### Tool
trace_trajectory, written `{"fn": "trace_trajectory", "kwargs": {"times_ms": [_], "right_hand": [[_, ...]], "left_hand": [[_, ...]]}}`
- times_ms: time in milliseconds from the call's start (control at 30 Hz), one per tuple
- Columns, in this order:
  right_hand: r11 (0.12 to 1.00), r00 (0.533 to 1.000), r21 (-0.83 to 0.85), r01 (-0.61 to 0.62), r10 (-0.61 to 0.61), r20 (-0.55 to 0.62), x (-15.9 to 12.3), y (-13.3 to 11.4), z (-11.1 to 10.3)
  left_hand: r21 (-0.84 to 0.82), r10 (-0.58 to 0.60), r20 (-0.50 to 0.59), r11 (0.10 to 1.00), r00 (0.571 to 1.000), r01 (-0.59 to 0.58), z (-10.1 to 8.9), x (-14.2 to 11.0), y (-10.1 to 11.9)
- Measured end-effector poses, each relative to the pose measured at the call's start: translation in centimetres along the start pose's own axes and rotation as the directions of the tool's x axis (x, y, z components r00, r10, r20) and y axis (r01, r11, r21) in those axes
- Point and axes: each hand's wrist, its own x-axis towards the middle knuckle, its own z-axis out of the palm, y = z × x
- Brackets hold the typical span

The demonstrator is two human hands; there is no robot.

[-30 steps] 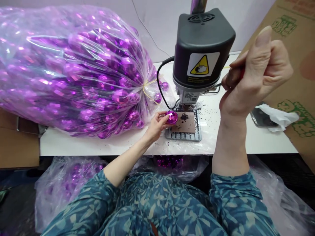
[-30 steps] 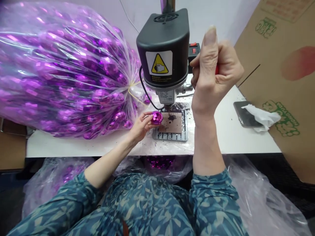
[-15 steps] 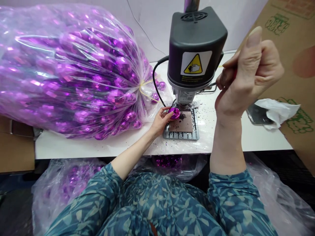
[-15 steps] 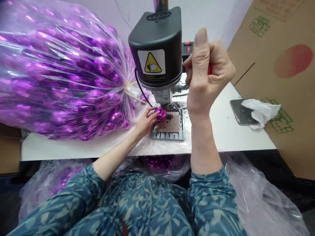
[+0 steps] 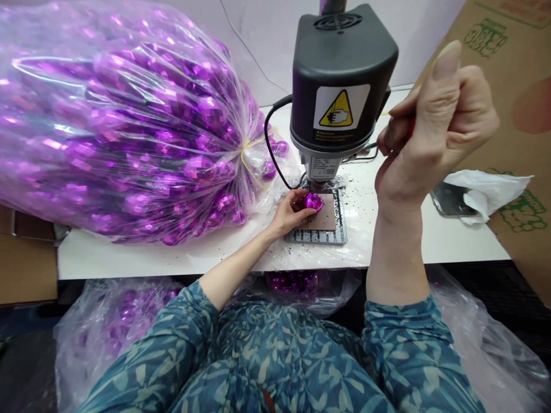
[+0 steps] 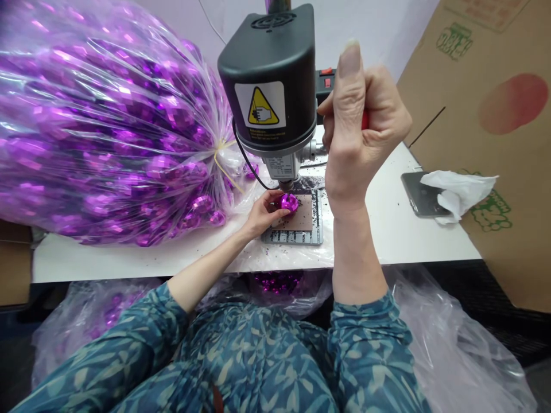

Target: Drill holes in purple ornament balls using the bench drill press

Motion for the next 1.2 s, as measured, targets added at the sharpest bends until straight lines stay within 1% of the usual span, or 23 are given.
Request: {"fn": "trace_trajectory", "kwargs": {"times_ms": [67, 167, 333, 500, 633, 833, 967, 1067, 1200], "right_hand": [[1.000, 1.000, 0.022, 0.003, -0.003, -0.003, 0.0, 0.0, 0.0], [1.000, 1.000, 0.024, 0.001, -0.001, -0.001, 0.0, -0.2, -0.1], [0.999, 0.999, -0.029, -0.014, 0.015, 0.036, -0.1, -0.2, -0.4], [0.998, 0.996, -0.006, 0.059, -0.059, -0.060, -1.8, 0.0, -0.8], [0.996, 0.992, -0.002, 0.085, -0.084, -0.090, -3.5, 0.0, -1.5], [0.979, 0.976, 0.058, 0.196, -0.189, -0.112, -4.1, 1.5, -2.1], [0.966, 0.960, 0.024, 0.257, -0.252, -0.121, -4.3, 2.8, -2.5], [0.941, 0.936, 0.009, 0.337, -0.334, -0.110, -4.6, 3.7, -2.9], [0.906, 0.906, 0.055, 0.420, -0.415, -0.084, -4.9, 4.6, -3.6]], "left_hand": [[0.048, 0.021, 0.031, 0.999, 0.999, -0.022, 0.2, -0.3, -0.1], [0.095, 0.059, 0.040, 0.993, 0.997, -0.063, 0.5, -0.7, -0.3], [0.039, 0.085, 0.097, 0.995, 0.992, -0.089, 0.7, -0.9, -0.8], [0.020, 0.097, 0.102, 0.995, 0.990, -0.100, 0.7, -1.0, -1.0], [0.006, 0.105, 0.088, 0.994, 0.991, -0.106, 0.8, -1.0, -0.9], [-0.005, 0.110, 0.082, 0.994, 0.991, -0.110, 0.8, -1.1, -0.8], [-0.015, 0.109, 0.081, 0.994, 0.991, -0.108, 0.8, -1.1, -0.6], [-0.021, 0.104, 0.077, 0.995, 0.992, -0.102, 0.8, -1.1, -0.5], [-0.007, 0.098, 0.077, 0.995, 0.992, -0.097, 0.9, -1.2, -0.6]]}}
